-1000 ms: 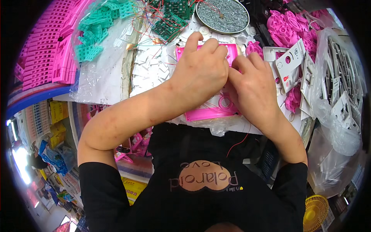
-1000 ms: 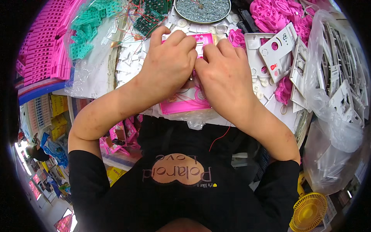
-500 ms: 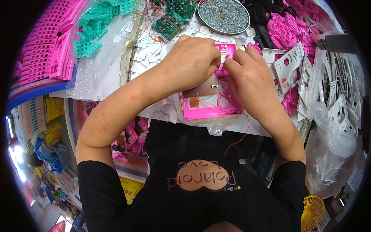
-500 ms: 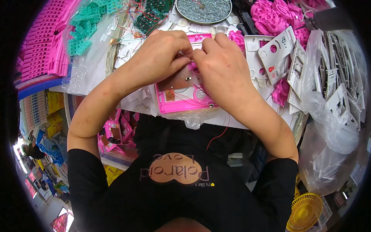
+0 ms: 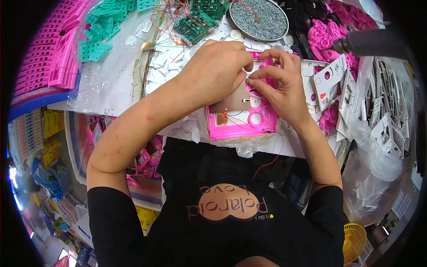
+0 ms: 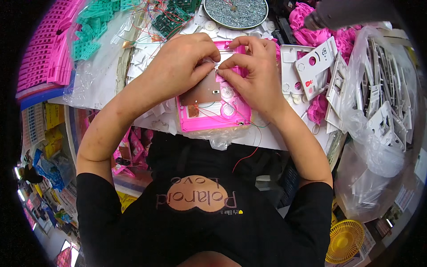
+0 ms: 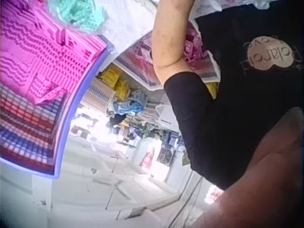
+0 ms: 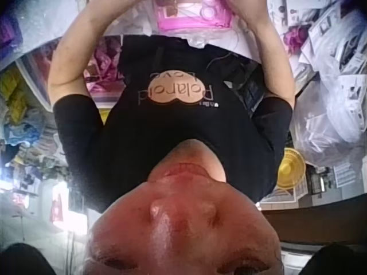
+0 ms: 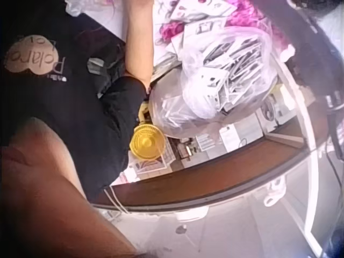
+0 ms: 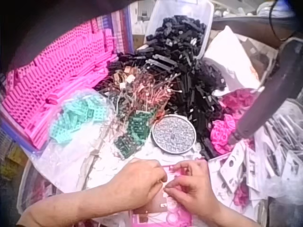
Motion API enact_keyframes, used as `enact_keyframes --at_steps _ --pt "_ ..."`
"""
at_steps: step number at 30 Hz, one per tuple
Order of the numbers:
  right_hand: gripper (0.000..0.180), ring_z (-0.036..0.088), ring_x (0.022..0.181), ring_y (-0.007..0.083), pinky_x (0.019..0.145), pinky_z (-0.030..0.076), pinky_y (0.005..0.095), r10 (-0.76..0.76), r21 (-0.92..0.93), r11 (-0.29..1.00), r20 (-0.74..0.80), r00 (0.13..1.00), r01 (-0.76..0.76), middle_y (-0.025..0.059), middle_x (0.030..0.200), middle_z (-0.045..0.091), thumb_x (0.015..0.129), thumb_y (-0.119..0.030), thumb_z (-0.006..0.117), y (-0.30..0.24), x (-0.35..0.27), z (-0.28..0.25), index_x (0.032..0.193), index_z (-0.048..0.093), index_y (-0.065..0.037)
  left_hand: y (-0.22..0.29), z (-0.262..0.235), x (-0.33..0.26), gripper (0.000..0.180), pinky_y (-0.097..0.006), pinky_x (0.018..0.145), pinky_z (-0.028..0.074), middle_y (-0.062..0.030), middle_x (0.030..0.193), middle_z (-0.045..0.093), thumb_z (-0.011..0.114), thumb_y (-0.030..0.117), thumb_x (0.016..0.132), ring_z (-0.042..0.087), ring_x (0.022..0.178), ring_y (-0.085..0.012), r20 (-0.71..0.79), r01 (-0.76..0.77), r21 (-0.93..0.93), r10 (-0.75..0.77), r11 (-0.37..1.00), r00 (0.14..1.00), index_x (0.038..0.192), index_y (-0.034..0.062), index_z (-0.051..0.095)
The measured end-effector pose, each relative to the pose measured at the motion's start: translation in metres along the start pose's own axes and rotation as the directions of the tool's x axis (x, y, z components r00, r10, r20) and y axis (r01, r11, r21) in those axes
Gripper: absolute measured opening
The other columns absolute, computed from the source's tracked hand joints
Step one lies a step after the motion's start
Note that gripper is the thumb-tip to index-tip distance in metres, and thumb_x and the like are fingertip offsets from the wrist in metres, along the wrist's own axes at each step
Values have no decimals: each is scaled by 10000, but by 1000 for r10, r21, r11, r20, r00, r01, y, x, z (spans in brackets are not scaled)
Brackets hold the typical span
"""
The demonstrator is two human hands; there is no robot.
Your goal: Assemble internal electronic components and wiring into a pink plastic toy housing on a factory workbench.
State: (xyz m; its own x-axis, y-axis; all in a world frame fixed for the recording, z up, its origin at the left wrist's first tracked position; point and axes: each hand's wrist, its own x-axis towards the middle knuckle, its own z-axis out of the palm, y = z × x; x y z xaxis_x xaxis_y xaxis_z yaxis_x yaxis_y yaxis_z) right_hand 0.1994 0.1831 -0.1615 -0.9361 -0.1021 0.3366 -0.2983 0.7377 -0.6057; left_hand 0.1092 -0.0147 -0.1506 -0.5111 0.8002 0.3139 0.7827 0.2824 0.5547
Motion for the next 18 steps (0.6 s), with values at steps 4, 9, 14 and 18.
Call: enact_keyframes --at_steps 4,9,14,18 --pt "106 518 1063 313 935 446 450 -23 -109 993 87 996 33 33 1142 658 738 -174 825 -1 2 -7 828 776 -146 0 0 1 110 -444 751 520 -118 868 670 725 111 811 666 823 -328 23 22 -19 -22 1000 999 881 33 693" --pt "164 559 1031 320 903 466 451 -241 -224 930 232 942 293 48 1109 685 777 -178 794 -12 0 -25 926 781 -111 3 -4 9 128 -456 746 528 -106 856 681 747 153 791 676 820 -329 173 45 40 -51 998 984 844 45 705" --pt "204 593 989 327 852 504 431 -228 -187 946 197 954 264 80 1066 711 796 -157 771 -18 -11 -21 979 774 -65 9 -6 28 134 -475 750 534 -123 825 692 755 162 767 685 828 -340 337 97 155 -145 983 930 808 43 712" --pt "205 598 994 329 844 523 423 -230 -198 941 222 947 275 92 1060 709 799 -140 762 -25 -10 -21 980 772 -46 8 -1 41 124 -467 714 566 -167 827 714 758 134 748 710 812 -361 366 70 260 -166 963 916 816 35 733"
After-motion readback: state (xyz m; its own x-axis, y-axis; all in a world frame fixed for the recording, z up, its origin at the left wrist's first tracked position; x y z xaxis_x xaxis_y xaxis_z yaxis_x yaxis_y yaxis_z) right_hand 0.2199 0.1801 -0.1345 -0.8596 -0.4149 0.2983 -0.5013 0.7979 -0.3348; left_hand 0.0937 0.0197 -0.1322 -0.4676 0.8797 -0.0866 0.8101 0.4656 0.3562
